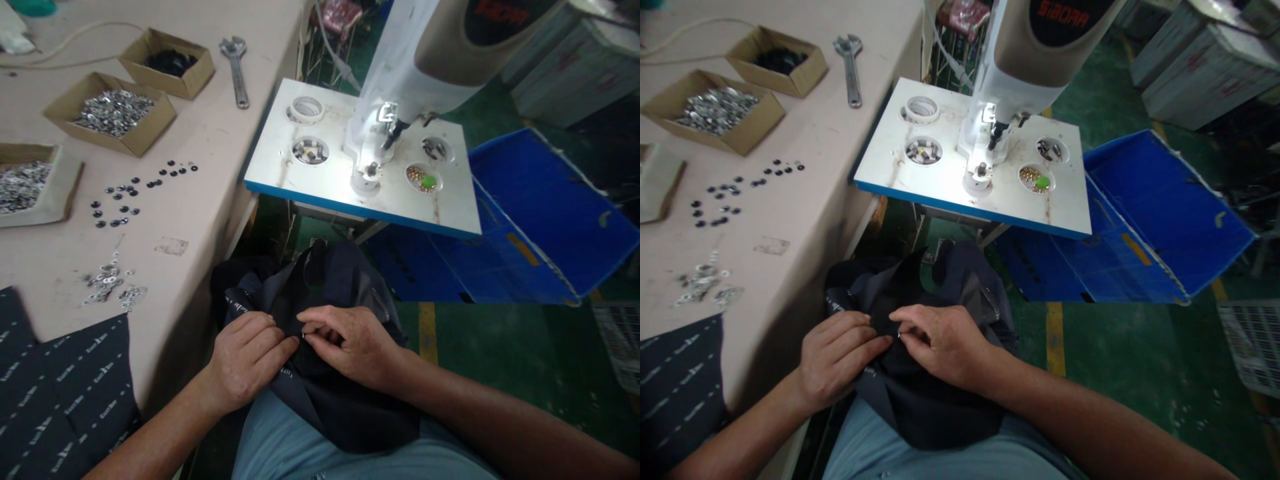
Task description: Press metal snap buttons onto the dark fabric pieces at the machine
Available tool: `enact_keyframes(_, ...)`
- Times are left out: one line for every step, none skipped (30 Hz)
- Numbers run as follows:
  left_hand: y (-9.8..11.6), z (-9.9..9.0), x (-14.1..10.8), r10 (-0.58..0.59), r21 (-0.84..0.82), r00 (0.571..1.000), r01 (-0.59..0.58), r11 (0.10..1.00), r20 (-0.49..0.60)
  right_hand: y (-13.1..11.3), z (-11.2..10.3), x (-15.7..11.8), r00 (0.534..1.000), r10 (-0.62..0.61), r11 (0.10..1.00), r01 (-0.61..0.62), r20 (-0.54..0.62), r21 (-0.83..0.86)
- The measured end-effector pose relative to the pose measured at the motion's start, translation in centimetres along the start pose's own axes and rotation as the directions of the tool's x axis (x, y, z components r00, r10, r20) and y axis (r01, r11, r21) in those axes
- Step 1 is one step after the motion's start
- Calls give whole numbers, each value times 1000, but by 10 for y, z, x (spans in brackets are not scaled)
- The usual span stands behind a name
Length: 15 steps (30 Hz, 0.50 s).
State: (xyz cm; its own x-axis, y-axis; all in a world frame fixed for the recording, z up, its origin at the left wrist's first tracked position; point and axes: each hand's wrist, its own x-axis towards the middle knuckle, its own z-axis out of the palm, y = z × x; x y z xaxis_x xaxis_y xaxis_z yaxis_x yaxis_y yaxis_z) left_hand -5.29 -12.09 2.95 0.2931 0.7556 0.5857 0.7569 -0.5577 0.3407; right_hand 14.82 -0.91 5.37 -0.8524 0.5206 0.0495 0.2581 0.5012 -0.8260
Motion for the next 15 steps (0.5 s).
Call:
enact_keyframes(0,0,-1,-3,-7,1000,3,1000,3,0,0,0,1000,-13,1000,13,9,-18)
enact_keyframes(0,1,-1,-8,-14,1000,9,1000,7,0,0,0,1000,-26,999,27,17,-38)
enact_keyframes(0,1,-1,-15,-24,1000,16,1000,14,1,-1,0,999,-38,998,39,26,-57)
enact_keyframes(0,1,-2,-21,-33,1000,22,999,20,1,-1,0,998,-46,996,49,32,-74)
enact_keyframes(0,1,-2,-29,-41,999,30,999,23,1,-1,0,998,-52,995,55,36,-86)
enact_keyframes(0,1,-3,-37,-49,999,38,998,27,2,-1,0,998,-54,994,57,38,-92)
enact_keyframes(0,2,-3,-44,-56,999,46,997,32,2,-1,0,998,-52,994,56,42,-92)
enact_keyframes(0,2,-3,-52,-61,998,54,997,38,2,-1,0,998,-47,995,51,47,-88)
enact_keyframes(-1,2,-4,-60,-64,997,63,996,44,3,-1,0,998,-42,996,46,54,-78)
enact_keyframes(-1,3,-4,-69,-66,996,72,995,54,3,-1,0,997,-35,997,39,62,-64)
enact_keyframes(-1,3,-4,-79,-70,995,83,994,64,3,-1,1,997,-25,998,29,67,-47)
enact_keyframes(-2,4,-5,-89,-76,993,94,993,73,2,-1,1,997,-15,1000,17,70,-26)
enact_keyframes(-2,5,-5,-100,-87,992,107,990,83,2,-1,1,997,-4,1000,4,73,-3)
enact_keyframes(-3,5,-5,-112,-100,989,121,988,95,1,-2,1,997,8,1000,-9,74,20)
enact_keyframes(-3,6,-6,-126,-115,986,139,984,107,0,-3,0,997,19,999,-22,81,38)
